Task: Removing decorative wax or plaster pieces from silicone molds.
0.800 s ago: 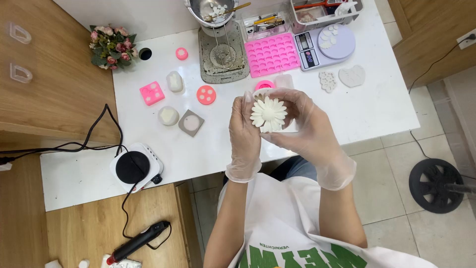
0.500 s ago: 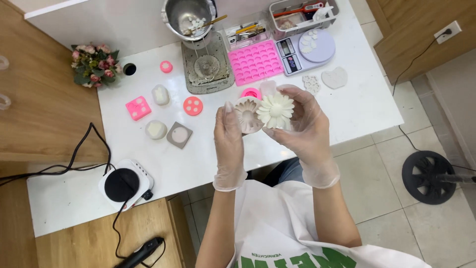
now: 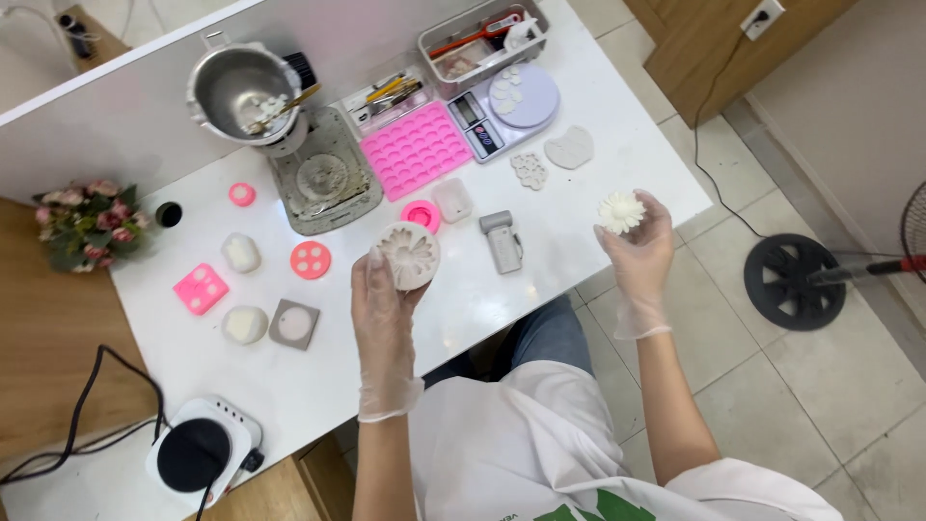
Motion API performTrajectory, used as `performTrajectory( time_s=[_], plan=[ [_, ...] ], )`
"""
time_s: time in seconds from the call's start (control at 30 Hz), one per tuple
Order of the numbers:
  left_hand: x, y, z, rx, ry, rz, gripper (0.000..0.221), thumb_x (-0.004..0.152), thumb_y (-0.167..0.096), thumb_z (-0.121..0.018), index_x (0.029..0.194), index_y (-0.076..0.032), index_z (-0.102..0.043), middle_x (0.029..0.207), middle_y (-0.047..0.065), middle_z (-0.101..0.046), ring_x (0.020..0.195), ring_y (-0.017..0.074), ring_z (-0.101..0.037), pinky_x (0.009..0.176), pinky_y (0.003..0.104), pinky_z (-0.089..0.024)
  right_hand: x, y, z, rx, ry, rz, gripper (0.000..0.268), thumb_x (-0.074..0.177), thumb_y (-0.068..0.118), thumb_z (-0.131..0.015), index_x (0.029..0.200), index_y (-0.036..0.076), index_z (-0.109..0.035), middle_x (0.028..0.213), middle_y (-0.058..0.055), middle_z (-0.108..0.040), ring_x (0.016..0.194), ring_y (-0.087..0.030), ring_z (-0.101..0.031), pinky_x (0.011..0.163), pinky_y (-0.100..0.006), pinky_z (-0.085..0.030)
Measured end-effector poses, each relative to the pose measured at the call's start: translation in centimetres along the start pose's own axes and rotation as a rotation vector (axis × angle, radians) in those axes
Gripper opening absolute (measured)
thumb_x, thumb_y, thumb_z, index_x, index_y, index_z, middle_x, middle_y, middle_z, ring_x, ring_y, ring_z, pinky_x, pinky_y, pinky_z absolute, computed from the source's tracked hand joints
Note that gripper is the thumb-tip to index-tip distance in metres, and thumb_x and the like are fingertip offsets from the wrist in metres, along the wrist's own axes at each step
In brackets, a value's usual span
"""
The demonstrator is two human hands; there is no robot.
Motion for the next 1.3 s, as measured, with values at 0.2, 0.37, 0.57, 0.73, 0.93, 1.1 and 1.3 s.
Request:
performTrajectory(
  time_s=[0.2, 0.37, 0.57, 0.73, 0.93, 1.1, 1.3],
  plan=[
    [-1.0, 2.2, 3.4, 0.189, -0.071, 0.174, 0.047, 0.093, -0.009, -0.059, 0.137, 0.004, -0.048, 0.116, 0.019, -0.058, 0.1, 0.0256, -0.065, 0.091, 0.035, -0.059, 4.3, -10.4, 2.2, -0.188, -0.004, 0.003, 0.067, 0.076, -0.007, -0.072, 0.138, 0.003, -0.049, 0.119, -0.014, -0.056, 0.101, -0.022, -0.063, 0.091, -0.03, -0.056],
    [-3.2, 2.8, 5.9, 0.253, -0.201, 0.319, 0.045, 0.095, -0.016, -0.057, 0.133, 0.008, -0.049, 0.118, 0.022, -0.057, 0.107, 0.0273, -0.063, 0.101, 0.037, -0.054, 6.0, -12.4, -0.8, -0.195, 0.044, -0.065, 0.069, 0.076, -0.008, -0.072, 0.14, 0.006, -0.049, 0.118, -0.013, -0.057, 0.101, -0.022, -0.064, 0.092, -0.031, -0.059],
    [-4.4, 2.5, 8.5, 0.239, -0.327, 0.396, 0.044, 0.099, -0.012, -0.05, 0.14, 0.002, -0.044, 0.126, 0.018, -0.056, 0.114, 0.0233, -0.06, 0.103, 0.033, -0.05, 6.8, -10.1, -4.2, -0.08, 0.12, 0.024, 0.068, 0.076, -0.009, -0.074, 0.138, 0.004, -0.05, 0.112, -0.011, -0.058, 0.094, -0.017, -0.061, 0.086, -0.027, -0.058],
    [-4.3, -0.5, 7.3, 0.1, -0.322, 0.347, 0.053, 0.094, -0.003, -0.043, 0.147, 0.0, -0.039, 0.133, 0.021, -0.052, 0.12, 0.026, -0.056, 0.108, 0.036, -0.045, 3.7, -2.0, -7.1, 0.109, 0.218, 0.071, 0.067, 0.078, -0.006, -0.076, 0.14, 0.001, -0.05, 0.109, -0.011, -0.06, 0.09, -0.014, -0.06, 0.08, -0.023, -0.054],
    [-2.3, -2.6, 6.3, -0.287, -0.172, 0.238, 0.056, 0.087, 0.002, -0.04, 0.143, 0.004, -0.041, 0.137, 0.024, -0.051, 0.126, 0.0325, -0.05, 0.113, 0.044, -0.038, 1.0, 3.2, -10.2, 0.449, 0.346, -0.02, 0.064, 0.082, -0.013, -0.066, 0.143, 0.001, -0.051, 0.126, -0.019, -0.063, 0.111, -0.022, -0.065, 0.098, -0.03, -0.057],
    [-1.1, -7.3, 3.5, -0.475, 0.155, -0.037, 0.07, 0.08, 0.008, -0.043, 0.15, -0.001, -0.035, 0.146, 0.021, -0.048, 0.136, 0.0319, -0.047, 0.12, 0.046, -0.034, -2.0, 7.7, -12.8, 0.856, 0.526, -0.05, 0.07, 0.083, 0.019, -0.075, 0.146, 0.002, -0.05, 0.127, -0.01, -0.061, 0.102, -0.011, -0.058, 0.09, -0.022, -0.05],
    [-1.2, -8.8, 2.2, -0.522, 0.206, -0.183, 0.087, 0.075, 0.018, -0.052, 0.155, -0.012, -0.033, 0.152, 0.019, -0.042, 0.139, 0.0366, -0.047, 0.117, 0.049, -0.039, -4.4, 9.8, -14.6, 0.98, 0.536, -0.15, 0.078, 0.077, 0.029, -0.084, 0.147, 0.014, -0.052, 0.14, -0.011, -0.063, 0.109, -0.016, -0.064, 0.098, -0.032, -0.055]
  ],
)
Point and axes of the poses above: each hand's wrist, its own x-axis towards the middle knuckle, its own z-axis out of the back of the hand, y = z × x, the point moved 7 cm from there along x, towards the middle knuckle
